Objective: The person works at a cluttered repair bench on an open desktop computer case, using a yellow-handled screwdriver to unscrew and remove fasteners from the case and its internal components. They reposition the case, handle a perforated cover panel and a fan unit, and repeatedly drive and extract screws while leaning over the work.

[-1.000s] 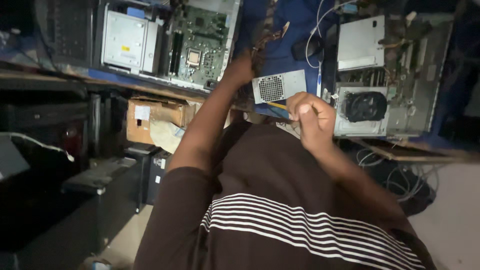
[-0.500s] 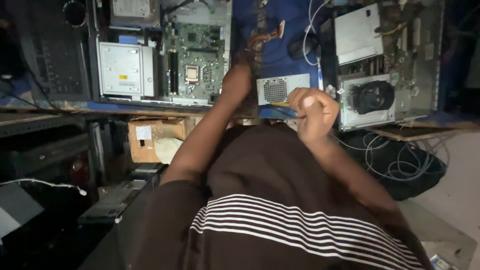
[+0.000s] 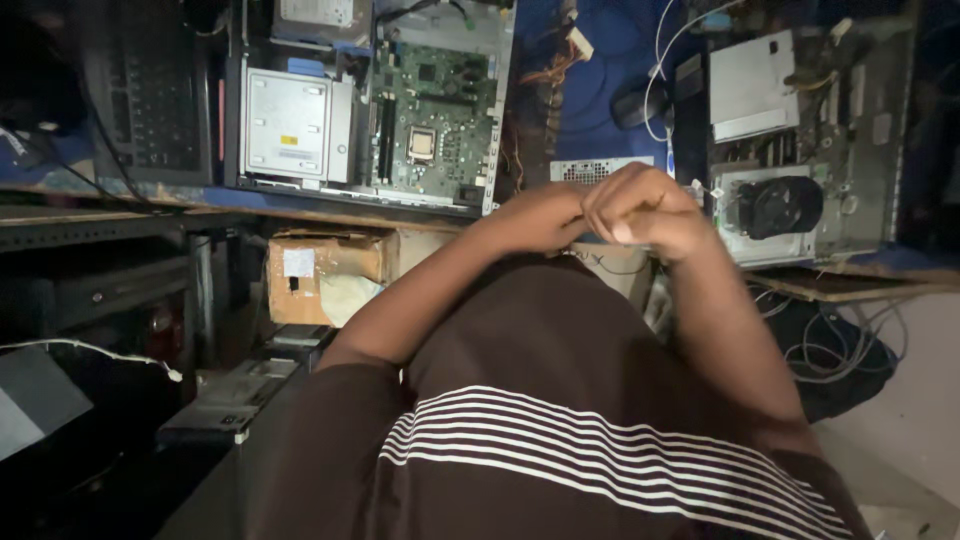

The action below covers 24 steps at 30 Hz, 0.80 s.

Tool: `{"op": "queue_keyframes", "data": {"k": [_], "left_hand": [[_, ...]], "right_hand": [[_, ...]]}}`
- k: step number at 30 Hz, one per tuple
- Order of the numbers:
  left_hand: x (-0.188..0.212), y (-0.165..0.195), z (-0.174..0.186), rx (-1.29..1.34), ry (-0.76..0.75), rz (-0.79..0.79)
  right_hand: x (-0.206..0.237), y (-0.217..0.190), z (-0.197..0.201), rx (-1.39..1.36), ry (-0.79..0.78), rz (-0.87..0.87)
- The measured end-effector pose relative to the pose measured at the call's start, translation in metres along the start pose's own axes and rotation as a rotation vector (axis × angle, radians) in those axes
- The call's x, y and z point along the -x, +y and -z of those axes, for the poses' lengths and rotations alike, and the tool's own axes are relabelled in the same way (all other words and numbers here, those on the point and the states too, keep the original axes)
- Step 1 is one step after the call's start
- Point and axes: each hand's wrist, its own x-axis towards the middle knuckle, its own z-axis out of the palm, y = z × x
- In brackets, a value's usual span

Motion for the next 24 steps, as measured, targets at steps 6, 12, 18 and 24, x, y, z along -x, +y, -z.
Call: {"op": "queue_keyframes", "data": {"k": [6,12,18,24], "left_hand": [[-0.008,-0.013,-0.004,-0.040,-0.085,0.134],[-0.006,-0.019,-0.010,-0.011,0.111,-0.085],[-0.004,-0.016,-0.010,-0.033,0.107,-0.059],[-0.004,-0.015,-0.011,-0.175,0.106,-0.056]], "right_hand": [[0.007,-0.018,-0.004,0.035,0.163,-0.046],[-0.012,0.022,-0.088,0.629,1.045,0.342],[0.000,0.032,-0.068,0.510,0.959,0.342],[0.015,0.002,0.008,-0.042,0.111,-0.007]]}}
